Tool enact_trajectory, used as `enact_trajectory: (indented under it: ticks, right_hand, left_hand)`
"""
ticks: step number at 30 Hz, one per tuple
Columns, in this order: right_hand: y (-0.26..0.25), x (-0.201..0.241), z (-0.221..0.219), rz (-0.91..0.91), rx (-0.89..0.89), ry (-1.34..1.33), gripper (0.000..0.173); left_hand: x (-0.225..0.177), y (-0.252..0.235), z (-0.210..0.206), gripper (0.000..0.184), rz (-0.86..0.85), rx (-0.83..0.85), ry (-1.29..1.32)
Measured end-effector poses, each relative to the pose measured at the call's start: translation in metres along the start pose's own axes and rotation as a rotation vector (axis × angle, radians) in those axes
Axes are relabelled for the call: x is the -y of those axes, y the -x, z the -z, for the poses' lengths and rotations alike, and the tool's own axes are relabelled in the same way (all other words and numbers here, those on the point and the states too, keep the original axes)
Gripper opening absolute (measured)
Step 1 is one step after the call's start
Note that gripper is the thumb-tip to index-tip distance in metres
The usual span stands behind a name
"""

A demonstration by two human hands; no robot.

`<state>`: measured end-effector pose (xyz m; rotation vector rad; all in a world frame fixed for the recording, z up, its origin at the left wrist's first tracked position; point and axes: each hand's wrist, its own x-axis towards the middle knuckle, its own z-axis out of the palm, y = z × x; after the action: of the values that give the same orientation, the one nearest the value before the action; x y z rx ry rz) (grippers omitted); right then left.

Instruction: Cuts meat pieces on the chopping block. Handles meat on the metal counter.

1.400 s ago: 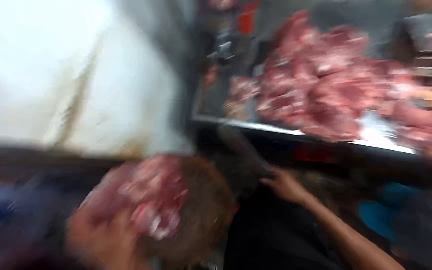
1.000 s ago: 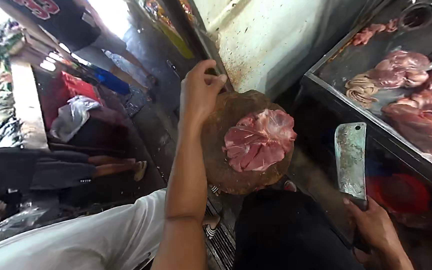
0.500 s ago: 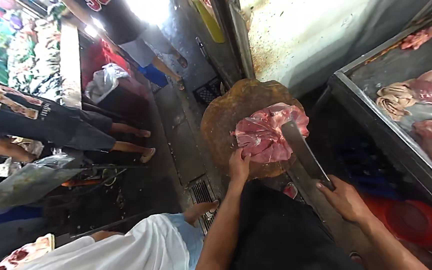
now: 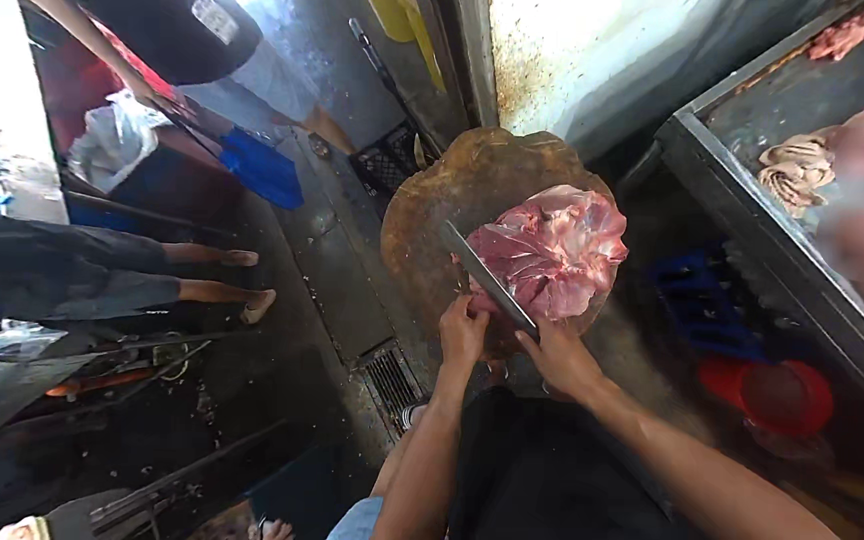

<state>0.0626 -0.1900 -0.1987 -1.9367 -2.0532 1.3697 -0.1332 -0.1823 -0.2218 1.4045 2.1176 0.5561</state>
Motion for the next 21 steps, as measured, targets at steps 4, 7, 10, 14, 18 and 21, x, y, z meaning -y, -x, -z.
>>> enact_trajectory:
  ticks: [4,7,10,14,18,21]
  right_hand:
    - [0.062,-0.057,-0.027,-0.087,-0.07,0.2,0.048]
    - [0.066,-0.047,-0.033,-0.149,-0.041,0.277,0.049]
    - [0.026,0.009,-0.024,-0.184,0.032,0.28,0.049]
    - [-0.005,0.04,-0.026,-0.168,0.072,0.281,0.05]
    - [0.038,0.005,-0.037,-0.242,0.055,0.297,0.05]
    - [0.049,0.008,-0.044,-0.304,0.07,0.323,0.049]
  left_hand:
    - [0.01,-0.006,0.002,0.026,0.045,0.032,0.074]
    - [0.022,-0.002,-0.003,0.027,0.006,0.008,0.065]
    - [0.028,0.002,-0.008,0.024,-0.093,-0.032,0.038]
    - [0.039,-0.003,-0.008,0.021,-0.067,-0.087,0.096]
    - [0.047,-0.009,-0.002,0.02,0.004,-0.065,0.157]
    - [0.056,-0.005,-0.005,0.02,-0.017,-0.061,0.163]
